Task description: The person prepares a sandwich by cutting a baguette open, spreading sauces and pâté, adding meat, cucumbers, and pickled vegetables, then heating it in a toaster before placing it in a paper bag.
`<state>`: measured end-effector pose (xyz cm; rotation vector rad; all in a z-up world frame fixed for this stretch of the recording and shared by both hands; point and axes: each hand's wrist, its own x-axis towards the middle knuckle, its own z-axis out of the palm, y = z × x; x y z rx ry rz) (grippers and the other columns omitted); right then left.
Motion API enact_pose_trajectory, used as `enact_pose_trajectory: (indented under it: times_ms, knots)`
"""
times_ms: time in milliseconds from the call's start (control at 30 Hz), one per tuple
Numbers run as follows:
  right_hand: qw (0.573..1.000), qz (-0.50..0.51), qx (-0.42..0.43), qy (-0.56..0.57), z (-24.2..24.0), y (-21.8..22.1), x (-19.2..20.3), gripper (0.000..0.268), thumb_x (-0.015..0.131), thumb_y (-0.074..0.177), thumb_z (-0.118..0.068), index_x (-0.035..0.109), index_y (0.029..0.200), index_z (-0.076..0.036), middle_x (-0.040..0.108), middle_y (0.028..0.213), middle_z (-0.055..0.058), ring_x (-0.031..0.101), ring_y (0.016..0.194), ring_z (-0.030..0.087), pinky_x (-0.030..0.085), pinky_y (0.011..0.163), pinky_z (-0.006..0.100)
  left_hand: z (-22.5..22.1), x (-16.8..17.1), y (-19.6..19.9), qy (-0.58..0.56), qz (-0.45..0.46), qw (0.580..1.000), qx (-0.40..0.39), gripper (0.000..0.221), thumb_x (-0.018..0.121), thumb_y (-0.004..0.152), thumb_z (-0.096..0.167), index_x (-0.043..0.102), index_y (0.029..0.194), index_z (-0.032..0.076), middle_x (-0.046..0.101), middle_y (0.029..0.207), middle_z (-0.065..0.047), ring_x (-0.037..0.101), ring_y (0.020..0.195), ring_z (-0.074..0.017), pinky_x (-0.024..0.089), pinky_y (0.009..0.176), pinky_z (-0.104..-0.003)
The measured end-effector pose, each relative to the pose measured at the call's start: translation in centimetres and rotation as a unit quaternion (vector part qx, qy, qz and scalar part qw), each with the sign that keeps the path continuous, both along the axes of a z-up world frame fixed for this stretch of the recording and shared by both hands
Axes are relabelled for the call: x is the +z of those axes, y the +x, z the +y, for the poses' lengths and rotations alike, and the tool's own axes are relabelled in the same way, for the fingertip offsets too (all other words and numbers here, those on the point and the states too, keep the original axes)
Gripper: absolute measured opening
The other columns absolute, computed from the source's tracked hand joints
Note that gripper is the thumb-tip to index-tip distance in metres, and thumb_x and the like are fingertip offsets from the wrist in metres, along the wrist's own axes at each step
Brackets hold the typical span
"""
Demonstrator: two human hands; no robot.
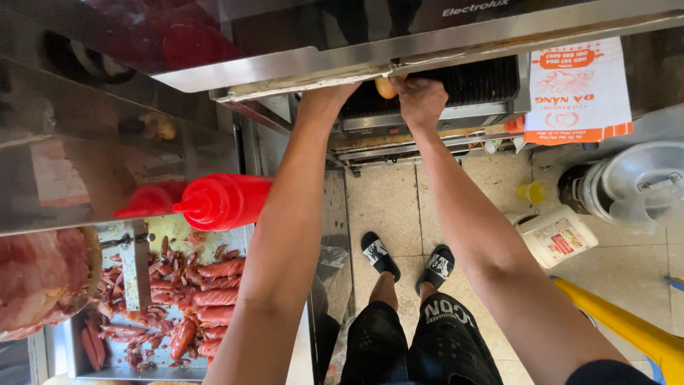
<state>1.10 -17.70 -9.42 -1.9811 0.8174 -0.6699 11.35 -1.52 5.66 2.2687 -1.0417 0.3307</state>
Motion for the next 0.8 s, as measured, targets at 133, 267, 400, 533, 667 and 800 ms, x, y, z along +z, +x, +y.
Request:
enact_pose_trajectory:
  times_ms: [133, 267, 400, 533, 667, 800]
  knots:
    - [0.997, -0.044, 0.006, -0.058, 1.5, -0.3, -1.1, 0.021, 0.079, 0.080, -0.020, 0.078, 0.088, -0.001, 0.078, 0.080, 0.012, 0.073, 0.070, 0.022, 0.057, 0.065, 0.033, 0.4, 1.8, -4.9, 0.134, 0.115, 0.978, 0.110, 0.021, 0.081, 0.070, 0.020, 0.079, 0.089, 0.014, 0.075, 0.081, -0.011, 0.072, 0.077, -0.0307, 0.055, 0.073, -0.050]
    - [0.993, 0.053, 0.011, 0.103, 5.0, -7.6, -0.9, 0.019, 0.073, 0.092, -0.019, 0.076, 0.101, -0.002, 0.075, 0.078, 0.015, 0.071, 0.064, 0.019, 0.057, 0.058, 0.032, 1.1, 0.8, -9.3, 0.201, 0.113, 0.965, 0.123, 0.032, 0.086, 0.060, 0.021, 0.080, 0.092, 0.019, 0.075, 0.082, -0.013, 0.072, 0.081, -0.0317, 0.047, 0.096, -0.053]
    - [0.962, 0.177, 0.073, 0.194, 6.8, -16.4, 1.7, 0.026, 0.071, 0.097, -0.030, 0.080, 0.100, -0.006, 0.079, 0.089, 0.005, 0.070, 0.059, 0.010, 0.056, 0.052, 0.027, 1.5, -2.0, -10.5, 0.298, 0.152, 0.935, 0.117, 0.034, 0.086, 0.073, 0.026, 0.076, 0.104, 0.015, 0.075, 0.092, -0.010, 0.071, 0.087, -0.0294, 0.047, 0.100, -0.045]
    - [0.949, 0.134, 0.101, 0.268, 6.3, -20.5, 5.8, 0.027, 0.076, 0.094, -0.028, 0.079, 0.105, -0.004, 0.080, 0.086, 0.007, 0.064, 0.063, 0.009, 0.052, 0.058, 0.024, 1.4, -2.4, -11.3, 0.297, 0.127, 0.939, 0.115, 0.043, 0.086, 0.075, 0.033, 0.074, 0.113, 0.017, 0.073, 0.109, -0.007, 0.067, 0.108, -0.0272, 0.040, 0.109, -0.048]
    - [0.931, 0.082, 0.145, 0.324, 5.7, -22.8, 8.7, 0.032, 0.067, 0.098, -0.034, 0.078, 0.111, -0.007, 0.079, 0.091, 0.005, 0.064, 0.071, 0.008, 0.051, 0.063, 0.023, 2.4, -0.5, -12.9, 0.205, 0.121, 0.966, 0.102, 0.080, 0.082, 0.073, 0.060, 0.058, 0.137, 0.019, 0.056, 0.138, -0.013, 0.046, 0.135, -0.0368, 0.020, 0.117, -0.067]
    - [0.836, 0.068, 0.170, 0.518, 7.5, -23.8, 12.5, 0.055, 0.046, 0.105, -0.051, 0.065, 0.133, -0.008, 0.074, 0.119, 0.005, 0.065, 0.092, 0.012, 0.048, 0.078, 0.029, 1.8, 1.2, -21.5, -0.103, 0.155, 0.981, 0.059, 0.079, 0.074, 0.088, 0.053, 0.050, 0.153, 0.016, 0.047, 0.154, -0.024, 0.043, 0.147, -0.0428, 0.039, 0.121, -0.055]
